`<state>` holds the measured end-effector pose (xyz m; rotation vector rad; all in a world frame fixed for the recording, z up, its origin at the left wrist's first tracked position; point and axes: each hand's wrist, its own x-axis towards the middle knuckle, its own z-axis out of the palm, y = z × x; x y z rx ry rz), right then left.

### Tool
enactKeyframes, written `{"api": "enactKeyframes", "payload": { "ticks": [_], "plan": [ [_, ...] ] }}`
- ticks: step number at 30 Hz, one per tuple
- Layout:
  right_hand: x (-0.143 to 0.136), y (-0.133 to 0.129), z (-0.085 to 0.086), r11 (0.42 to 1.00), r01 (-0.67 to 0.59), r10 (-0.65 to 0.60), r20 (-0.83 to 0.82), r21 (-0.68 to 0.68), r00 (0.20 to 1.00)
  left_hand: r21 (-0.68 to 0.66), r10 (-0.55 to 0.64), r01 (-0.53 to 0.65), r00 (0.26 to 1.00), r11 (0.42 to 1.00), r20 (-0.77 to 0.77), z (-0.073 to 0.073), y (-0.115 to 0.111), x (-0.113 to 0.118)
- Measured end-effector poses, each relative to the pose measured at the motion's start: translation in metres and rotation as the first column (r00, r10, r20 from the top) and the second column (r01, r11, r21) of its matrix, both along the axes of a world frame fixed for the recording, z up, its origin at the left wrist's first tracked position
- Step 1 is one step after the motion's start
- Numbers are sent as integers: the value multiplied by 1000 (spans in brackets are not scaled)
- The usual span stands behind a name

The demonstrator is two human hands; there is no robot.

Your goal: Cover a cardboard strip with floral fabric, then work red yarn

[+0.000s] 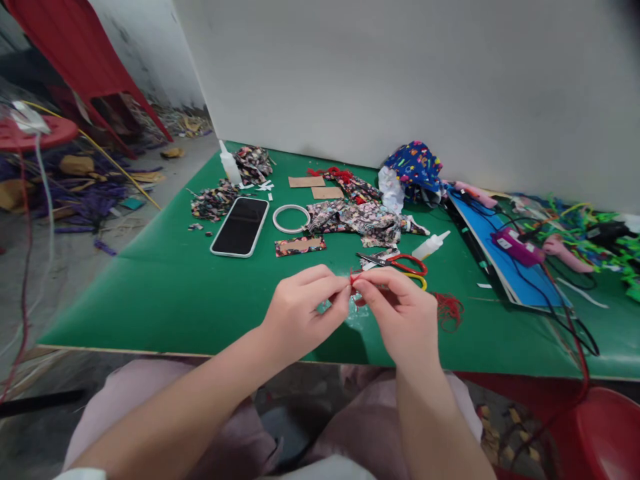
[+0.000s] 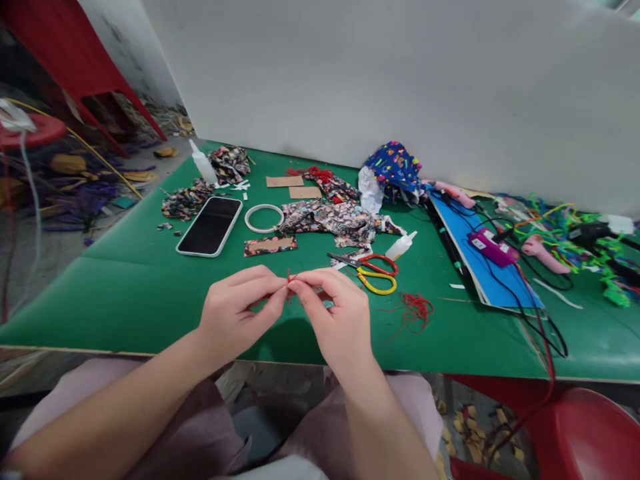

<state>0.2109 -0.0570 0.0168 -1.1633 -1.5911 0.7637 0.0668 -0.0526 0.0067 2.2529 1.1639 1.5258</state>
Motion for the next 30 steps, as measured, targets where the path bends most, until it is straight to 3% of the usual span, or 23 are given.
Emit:
{"api": "enactKeyframes", "payload": {
  "ticks": [5,9,18,25,30],
  "plan": [
    [1,1,1,999,-27,27,22,-33,999,58,-14,20,995,998,-97,-3,3,-3],
    [1,1,3,998,-30,33,61,-51,998,29,-49,54,987,998,-153,-2,4,-6],
    [-3,2,-1,994,-39,33,-55,-99,998,-162,-59,58,998,985,3,0,0,-4],
    [0,5,-2,989,-77,52,-189,-124,981,-376,-130,170,983,911,128,8,1,-6],
    [1,5,-2,976,-161,118,-262,-149,958,-396,-175,240,965,886,193,10,1,-6]
  ]
}}
